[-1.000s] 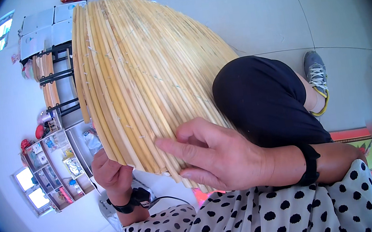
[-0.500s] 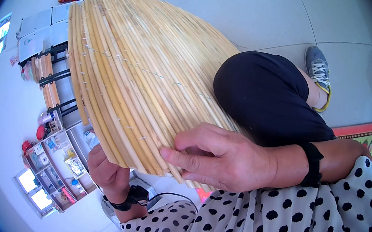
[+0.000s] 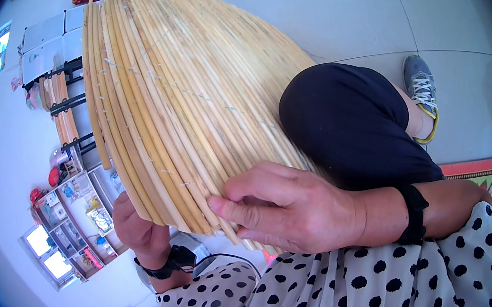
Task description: The person sits on the floor and weaves a large, round bamboo basket. They use a needle and thread to stitch the bamboo strips together, occasionally using a hammer to secure the stitches. The person rotates the basket to work on different sections.
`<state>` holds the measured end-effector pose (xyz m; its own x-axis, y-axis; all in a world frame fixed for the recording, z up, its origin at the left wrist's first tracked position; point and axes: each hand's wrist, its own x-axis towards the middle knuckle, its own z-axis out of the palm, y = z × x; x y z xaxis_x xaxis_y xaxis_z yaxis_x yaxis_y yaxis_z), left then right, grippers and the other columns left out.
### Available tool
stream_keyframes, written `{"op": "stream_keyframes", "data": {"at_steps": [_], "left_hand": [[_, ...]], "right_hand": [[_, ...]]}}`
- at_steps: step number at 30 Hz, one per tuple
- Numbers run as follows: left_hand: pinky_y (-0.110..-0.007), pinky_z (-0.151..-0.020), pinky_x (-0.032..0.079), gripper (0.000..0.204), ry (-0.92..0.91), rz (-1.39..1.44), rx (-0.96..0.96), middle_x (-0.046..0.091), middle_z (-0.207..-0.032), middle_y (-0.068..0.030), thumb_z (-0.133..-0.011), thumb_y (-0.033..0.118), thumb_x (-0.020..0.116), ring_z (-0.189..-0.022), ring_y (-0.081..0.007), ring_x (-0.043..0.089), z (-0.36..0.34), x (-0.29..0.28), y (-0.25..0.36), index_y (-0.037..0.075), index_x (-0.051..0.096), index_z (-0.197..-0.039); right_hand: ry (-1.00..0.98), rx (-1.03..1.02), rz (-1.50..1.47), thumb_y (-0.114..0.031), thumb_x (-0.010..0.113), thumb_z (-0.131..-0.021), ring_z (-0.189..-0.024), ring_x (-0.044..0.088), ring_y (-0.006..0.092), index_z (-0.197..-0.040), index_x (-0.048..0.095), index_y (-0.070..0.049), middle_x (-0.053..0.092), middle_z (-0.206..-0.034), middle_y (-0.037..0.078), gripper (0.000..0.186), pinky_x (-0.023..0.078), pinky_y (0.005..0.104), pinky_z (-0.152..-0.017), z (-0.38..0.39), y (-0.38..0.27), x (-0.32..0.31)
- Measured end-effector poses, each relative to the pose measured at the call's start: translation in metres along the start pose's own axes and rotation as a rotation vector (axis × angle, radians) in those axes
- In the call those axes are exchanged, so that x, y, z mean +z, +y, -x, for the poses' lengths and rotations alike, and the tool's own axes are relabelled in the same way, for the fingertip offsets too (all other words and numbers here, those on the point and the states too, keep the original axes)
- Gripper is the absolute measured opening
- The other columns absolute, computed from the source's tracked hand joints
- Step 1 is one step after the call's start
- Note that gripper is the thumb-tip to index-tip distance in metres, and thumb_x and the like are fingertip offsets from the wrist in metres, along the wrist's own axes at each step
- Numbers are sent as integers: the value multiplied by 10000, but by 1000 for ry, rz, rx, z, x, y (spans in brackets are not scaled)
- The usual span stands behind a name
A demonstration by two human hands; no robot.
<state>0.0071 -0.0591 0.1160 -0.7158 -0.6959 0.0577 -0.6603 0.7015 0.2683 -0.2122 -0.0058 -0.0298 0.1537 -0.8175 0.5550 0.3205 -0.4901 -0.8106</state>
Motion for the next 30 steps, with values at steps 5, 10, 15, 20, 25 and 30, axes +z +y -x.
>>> {"op": "stream_keyframes", "data": {"at_steps": [5,10,15,20,25,30], "left_hand": [[-318,-497,437,222,-66,25,-6,683,-812,-78,-634,33,710,-562,-254,593,-2,-6,0,55,682,-854],[-320,-506,446,199,-110,28,5,684,-817,-84,-664,55,725,-563,-257,592,-5,-2,-4,42,680,-857],[-311,-491,411,202,-24,21,72,683,-821,-80,-675,63,730,-531,-239,552,-12,7,-6,46,681,-870],[-312,-483,399,188,-8,90,56,684,-822,-66,-684,61,731,-519,-218,530,-9,17,-6,64,687,-867],[-312,-472,395,175,52,58,54,655,-756,-53,-703,46,727,-503,-213,510,-7,17,-4,69,683,-871],[-320,-471,398,160,33,133,32,632,-721,-64,-719,51,719,-504,-227,514,-5,18,-6,69,680,-873]], "right_hand": [[-35,-22,4,-50,757,-744,-847,576,250,-1276,575,47,554,-1039,120,571,506,325,-728,-2,-2,-2],[-74,1,12,-138,775,-754,-861,573,276,-1309,540,56,551,-1059,139,634,507,339,-741,0,-4,-6],[-113,-3,69,-215,778,-768,-855,573,294,-1286,534,98,549,-1054,165,653,513,352,-742,-3,-9,-10],[-73,-12,241,-252,787,-765,-812,601,297,-1197,565,123,562,-1016,182,613,534,350,-680,-10,-22,-7],[-35,-5,398,-219,784,-767,-803,619,295,-1169,579,110,568,-999,185,558,548,339,-660,-13,-32,4],[45,46,354,-184,773,-771,-802,616,276,-1210,583,80,569,-980,170,547,540,323,-672,-7,-27,16]]}}
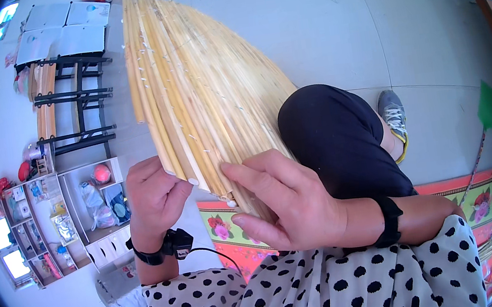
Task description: The person sits on the floor and weaves a large, round bamboo basket. They use a needle and thread to stitch the bamboo strips together, occasionally using a hammer to secure the stitches. The person rotates the basket to work on different sections.
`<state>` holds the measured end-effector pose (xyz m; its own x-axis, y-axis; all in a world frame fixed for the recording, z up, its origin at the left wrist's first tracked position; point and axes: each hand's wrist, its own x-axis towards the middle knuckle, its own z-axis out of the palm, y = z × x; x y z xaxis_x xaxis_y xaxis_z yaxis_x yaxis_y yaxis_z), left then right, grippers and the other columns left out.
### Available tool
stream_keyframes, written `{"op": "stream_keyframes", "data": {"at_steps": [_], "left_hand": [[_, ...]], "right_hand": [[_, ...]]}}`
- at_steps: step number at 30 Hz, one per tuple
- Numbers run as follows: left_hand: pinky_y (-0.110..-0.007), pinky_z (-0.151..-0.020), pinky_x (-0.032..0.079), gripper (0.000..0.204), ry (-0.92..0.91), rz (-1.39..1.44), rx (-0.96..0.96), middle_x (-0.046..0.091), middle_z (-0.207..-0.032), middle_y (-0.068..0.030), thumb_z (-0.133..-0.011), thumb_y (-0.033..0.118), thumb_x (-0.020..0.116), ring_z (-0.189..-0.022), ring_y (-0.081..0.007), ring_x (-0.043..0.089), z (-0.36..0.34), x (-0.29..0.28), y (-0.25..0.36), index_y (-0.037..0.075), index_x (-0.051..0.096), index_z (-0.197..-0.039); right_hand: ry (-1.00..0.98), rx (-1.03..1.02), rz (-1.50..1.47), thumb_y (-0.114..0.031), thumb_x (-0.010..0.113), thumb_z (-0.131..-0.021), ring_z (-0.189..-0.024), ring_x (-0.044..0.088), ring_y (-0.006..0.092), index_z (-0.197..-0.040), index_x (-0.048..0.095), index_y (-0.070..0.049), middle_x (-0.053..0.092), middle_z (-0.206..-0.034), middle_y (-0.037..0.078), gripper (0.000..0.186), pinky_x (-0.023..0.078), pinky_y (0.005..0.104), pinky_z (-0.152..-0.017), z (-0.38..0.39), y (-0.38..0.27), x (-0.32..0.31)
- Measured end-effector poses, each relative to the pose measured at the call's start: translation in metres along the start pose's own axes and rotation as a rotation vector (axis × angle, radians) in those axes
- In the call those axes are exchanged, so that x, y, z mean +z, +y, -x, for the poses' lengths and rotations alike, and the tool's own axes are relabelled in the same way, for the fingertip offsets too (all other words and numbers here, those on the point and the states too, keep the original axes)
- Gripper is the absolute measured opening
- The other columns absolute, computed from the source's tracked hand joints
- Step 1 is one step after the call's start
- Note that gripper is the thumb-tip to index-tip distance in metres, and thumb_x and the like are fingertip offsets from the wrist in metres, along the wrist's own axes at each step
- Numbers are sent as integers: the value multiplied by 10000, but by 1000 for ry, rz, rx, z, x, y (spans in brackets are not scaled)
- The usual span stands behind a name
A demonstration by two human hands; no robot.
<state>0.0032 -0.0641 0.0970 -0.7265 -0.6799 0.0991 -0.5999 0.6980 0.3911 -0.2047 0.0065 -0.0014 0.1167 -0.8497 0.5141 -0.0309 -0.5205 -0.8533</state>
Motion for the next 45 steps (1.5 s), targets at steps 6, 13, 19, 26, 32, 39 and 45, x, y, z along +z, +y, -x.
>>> {"op": "stream_keyframes", "data": {"at_steps": [6,13,19,26,32,39,45], "left_hand": [[-330,-488,441,182,-79,46,-36,658,-747,-75,-739,26,678,-537,-254,578,-2,-6,1,57,701,-916],[-327,-556,506,179,-127,93,-87,696,-821,-104,-757,55,684,-638,-281,659,0,-9,1,44,714,-933],[-329,-569,507,137,-119,190,-118,699,-835,-115,-801,80,687,-660,-299,663,-1,-8,0,37,711,-929],[-328,-587,509,130,-184,278,-173,698,-847,-128,-828,66,664,-674,-309,666,-2,-14,-1,29,704,-947],[-327,-597,509,128,-201,337,-180,698,-849,-125,-826,47,657,-683,-314,663,-2,-16,-2,31,703,-944],[-325,-593,506,162,-221,357,-216,691,-830,-115,-790,12,659,-680,-311,654,-3,-17,1,41,705,-943],[-346,-527,464,193,-257,109,-206,655,-762,-107,-795,35,666,-602,-308,607,-9,-16,13,63,702,-982]], "right_hand": [[27,-10,-148,-173,770,-777,-782,604,243,-1266,585,41,569,-968,140,565,526,302,-672,2,11,3],[0,-33,-226,-176,773,-780,-750,592,213,-1258,594,51,573,-971,125,559,516,291,-638,1,18,0],[1,-43,-248,-177,770,-786,-738,582,211,-1268,588,52,568,-980,124,564,512,294,-630,1,21,-1],[-7,-47,-262,-175,776,-776,-740,576,221,-1277,578,57,558,-995,126,586,510,297,-631,1,21,-2],[-18,-49,-286,-161,781,-766,-760,578,216,-1280,574,63,545,-1007,123,598,509,293,-639,2,22,-1],[-21,-50,-286,-153,785,-759,-766,581,215,-1280,569,74,543,-1007,123,608,509,292,-654,4,22,-3],[-7,-44,-234,-162,784,-757,-737,583,208,-1267,570,87,562,-993,139,606,510,288,-623,1,17,-6]]}}
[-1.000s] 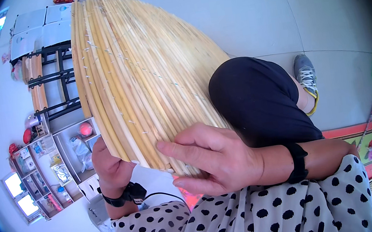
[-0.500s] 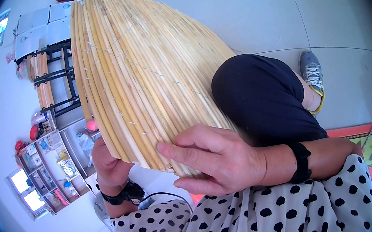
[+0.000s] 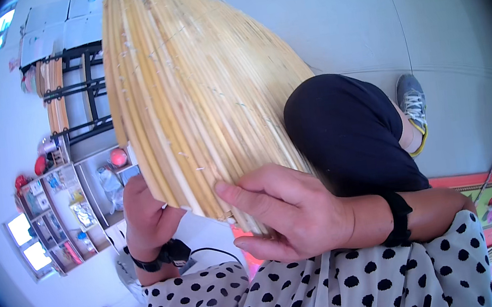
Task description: The person sits on the floor and weaves a large, round bamboo basket. They use a needle and thread to stitch the bamboo strips together, occasionally using a hammer to secure the stitches. The person rotates the basket to work on different sections.
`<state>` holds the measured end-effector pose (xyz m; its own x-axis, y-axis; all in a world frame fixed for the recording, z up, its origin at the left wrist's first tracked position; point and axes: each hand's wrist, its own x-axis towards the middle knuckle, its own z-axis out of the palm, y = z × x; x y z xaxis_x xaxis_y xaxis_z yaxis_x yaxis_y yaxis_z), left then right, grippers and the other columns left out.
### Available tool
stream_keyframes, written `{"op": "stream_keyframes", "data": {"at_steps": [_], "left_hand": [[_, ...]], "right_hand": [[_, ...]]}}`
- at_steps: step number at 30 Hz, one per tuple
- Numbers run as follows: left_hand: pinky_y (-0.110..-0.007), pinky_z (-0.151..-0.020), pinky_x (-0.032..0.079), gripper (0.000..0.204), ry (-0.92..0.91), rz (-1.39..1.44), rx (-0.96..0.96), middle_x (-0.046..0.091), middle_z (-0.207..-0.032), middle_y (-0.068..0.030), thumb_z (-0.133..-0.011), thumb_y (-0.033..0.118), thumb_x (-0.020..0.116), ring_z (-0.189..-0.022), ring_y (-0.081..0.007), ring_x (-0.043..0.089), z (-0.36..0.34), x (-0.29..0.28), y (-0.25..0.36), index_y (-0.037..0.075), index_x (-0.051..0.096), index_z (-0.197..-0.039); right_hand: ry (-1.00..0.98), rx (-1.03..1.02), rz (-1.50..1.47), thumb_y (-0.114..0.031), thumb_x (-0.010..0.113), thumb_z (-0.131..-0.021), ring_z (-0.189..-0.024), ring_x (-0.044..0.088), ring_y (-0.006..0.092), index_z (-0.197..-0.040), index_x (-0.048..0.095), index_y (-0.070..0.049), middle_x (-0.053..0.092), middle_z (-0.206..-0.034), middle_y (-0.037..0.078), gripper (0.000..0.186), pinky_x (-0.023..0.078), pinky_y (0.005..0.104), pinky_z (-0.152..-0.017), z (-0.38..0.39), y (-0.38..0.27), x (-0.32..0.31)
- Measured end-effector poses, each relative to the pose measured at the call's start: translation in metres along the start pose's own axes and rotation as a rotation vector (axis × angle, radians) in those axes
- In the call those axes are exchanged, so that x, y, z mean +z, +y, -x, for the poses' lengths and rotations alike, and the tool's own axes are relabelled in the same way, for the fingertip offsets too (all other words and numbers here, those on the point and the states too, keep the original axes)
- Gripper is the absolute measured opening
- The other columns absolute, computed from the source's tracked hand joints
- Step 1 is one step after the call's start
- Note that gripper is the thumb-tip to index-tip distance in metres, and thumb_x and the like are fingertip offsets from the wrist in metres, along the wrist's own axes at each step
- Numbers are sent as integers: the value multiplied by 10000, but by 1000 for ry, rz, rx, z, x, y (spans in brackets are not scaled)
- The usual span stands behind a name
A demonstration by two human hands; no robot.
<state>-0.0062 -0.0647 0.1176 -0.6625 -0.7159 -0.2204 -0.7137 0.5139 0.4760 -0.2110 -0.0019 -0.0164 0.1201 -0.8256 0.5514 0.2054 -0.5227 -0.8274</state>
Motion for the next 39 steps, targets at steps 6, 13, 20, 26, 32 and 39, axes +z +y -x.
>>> {"op": "stream_keyframes", "data": {"at_steps": [6,13,20,26,32,39], "left_hand": [[-347,-534,471,178,-16,182,54,659,-746,-103,-822,49,655,-618,-305,624,-7,3,-10,67,692,-995],[-336,-540,469,191,-12,312,61,658,-751,-118,-849,69,640,-609,-296,623,-5,11,-19,71,691,-1033],[-350,-500,424,156,-7,373,136,605,-664,-123,-859,49,624,-541,-293,588,-5,24,-33,10,685,-997],[-328,-513,441,167,87,431,126,626,-685,-118,-852,39,638,-555,-275,603,0,38,-37,35,696,-1009],[-307,-511,447,110,213,371,81,640,-684,-91,-843,23,640,-562,-248,612,2,48,-32,51,678,-943],[-294,-490,442,89,250,361,82,633,-677,-78,-841,-11,629,-544,-226,601,2,52,-29,39,658,-909]], "right_hand": [[-1,-26,128,-162,784,-753,-725,585,192,-1233,592,94,576,-967,136,577,503,271,-586,0,-2,0],[-33,43,191,-138,774,-741,-805,581,200,-1247,583,97,580,-981,138,590,498,271,-664,11,-6,1],[-32,-14,260,-143,731,-758,-794,575,193,-1249,580,102,579,-994,155,569,493,267,-661,20,6,2],[-29,-48,269,-137,709,-763,-797,577,175,-1244,569,122,570,-1000,148,564,497,250,-673,20,8,1],[-29,7,197,-117,727,-762,-832,575,185,-1234,581,119,565,-1014,142,548,493,258,-698,24,10,1],[7,-47,154,-133,790,-739,-752,573,182,-1221,608,101,564,-956,115,567,492,260,-622,15,14,3]]}}
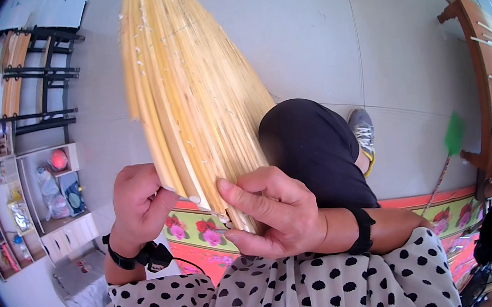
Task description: The person sits on the floor and weaves a large, round bamboo basket. They use a needle and thread to stitch the bamboo strips together, occasionally using a hammer to secure the stitches. The person rotates the basket to work on different sections.
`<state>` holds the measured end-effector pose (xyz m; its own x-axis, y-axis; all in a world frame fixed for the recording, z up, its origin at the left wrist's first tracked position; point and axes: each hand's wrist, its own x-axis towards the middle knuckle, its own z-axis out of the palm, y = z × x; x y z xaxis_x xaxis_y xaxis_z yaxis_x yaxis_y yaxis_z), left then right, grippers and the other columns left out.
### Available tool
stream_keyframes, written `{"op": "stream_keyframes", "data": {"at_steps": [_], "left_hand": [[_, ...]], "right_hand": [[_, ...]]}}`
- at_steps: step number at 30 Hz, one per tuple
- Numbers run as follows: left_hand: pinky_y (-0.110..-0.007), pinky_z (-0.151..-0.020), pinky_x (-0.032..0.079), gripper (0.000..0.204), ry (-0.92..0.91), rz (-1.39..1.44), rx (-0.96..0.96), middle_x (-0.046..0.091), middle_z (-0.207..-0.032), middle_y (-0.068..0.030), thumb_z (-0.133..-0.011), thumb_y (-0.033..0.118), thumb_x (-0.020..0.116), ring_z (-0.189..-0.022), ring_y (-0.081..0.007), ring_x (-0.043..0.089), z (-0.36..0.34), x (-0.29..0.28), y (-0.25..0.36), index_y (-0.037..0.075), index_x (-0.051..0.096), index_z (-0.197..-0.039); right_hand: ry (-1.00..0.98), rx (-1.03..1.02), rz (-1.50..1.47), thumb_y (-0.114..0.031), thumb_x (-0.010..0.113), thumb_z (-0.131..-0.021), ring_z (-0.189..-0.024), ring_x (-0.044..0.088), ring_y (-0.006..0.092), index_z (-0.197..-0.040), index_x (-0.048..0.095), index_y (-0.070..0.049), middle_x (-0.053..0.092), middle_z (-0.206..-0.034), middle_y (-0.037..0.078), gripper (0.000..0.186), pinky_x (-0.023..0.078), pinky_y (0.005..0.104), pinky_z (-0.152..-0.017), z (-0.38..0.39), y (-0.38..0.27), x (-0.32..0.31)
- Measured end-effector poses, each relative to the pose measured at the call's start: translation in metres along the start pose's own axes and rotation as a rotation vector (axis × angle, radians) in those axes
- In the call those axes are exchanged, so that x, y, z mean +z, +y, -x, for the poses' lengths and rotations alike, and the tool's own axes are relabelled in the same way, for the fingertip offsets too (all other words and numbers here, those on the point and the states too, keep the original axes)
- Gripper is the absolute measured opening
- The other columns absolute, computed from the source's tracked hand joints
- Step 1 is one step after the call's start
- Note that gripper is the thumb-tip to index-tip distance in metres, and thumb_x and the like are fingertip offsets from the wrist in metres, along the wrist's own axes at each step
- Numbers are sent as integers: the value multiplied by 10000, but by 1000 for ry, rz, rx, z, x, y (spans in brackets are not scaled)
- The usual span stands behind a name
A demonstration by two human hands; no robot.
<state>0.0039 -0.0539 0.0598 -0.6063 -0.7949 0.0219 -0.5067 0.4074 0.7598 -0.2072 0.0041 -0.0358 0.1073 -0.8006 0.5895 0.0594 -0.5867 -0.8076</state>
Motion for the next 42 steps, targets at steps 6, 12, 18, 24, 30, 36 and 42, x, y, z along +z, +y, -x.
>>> {"op": "stream_keyframes", "data": {"at_steps": [6,12,18,24,30,36,42], "left_hand": [[-299,-497,456,95,-52,12,-14,653,-703,-98,-848,11,645,-555,-242,620,-2,-7,3,47,671,-932],[-307,-516,474,104,-211,-249,-130,670,-737,-99,-831,41,679,-581,-263,637,-6,-30,22,63,686,-932],[-284,-522,471,98,-189,-170,-189,684,-766,-107,-827,35,683,-586,-247,645,-3,-35,25,51,695,-924],[-278,-541,477,104,-57,-248,-78,685,-769,-116,-833,35,677,-597,-257,649,2,-27,16,28,702,-934],[-286,-554,491,150,-17,-273,20,687,-772,-113,-791,12,682,-599,-267,650,2,-25,12,18,711,-938],[-300,-555,503,179,9,-328,51,689,-781,-118,-766,-5,668,-601,-278,652,0,-23,9,11,709,-939],[-304,-547,501,177,38,-405,86,690,-784,-119,-752,-10,660,-595,-278,648,-1,-20,7,6,704,-923]], "right_hand": [[32,-27,-23,-126,793,-715,-651,567,180,-1200,628,89,565,-914,102,555,486,270,-545,-9,-1,0],[87,-15,-60,-121,773,-720,-631,568,181,-1177,646,75,570,-903,104,514,485,274,-522,-9,1,2],[78,-1,-93,-101,772,-731,-662,566,185,-1218,617,73,564,-927,107,539,489,277,-549,-11,-1,0],[57,-5,-123,-83,781,-720,-686,562,203,-1265,579,76,547,-936,106,603,489,288,-569,-11,-2,0],[58,-19,-146,-83,789,-700,-680,563,212,-1271,572,80,546,-934,104,632,489,293,-567,-11,0,0],[59,-23,-160,-83,788,-701,-674,568,214,-1266,575,80,555,-937,107,626,490,297,-565,-12,1,1],[53,-25,-165,-87,786,-708,-678,576,216,-1271,574,73,568,-941,107,622,497,299,-570,-12,1,2]]}}
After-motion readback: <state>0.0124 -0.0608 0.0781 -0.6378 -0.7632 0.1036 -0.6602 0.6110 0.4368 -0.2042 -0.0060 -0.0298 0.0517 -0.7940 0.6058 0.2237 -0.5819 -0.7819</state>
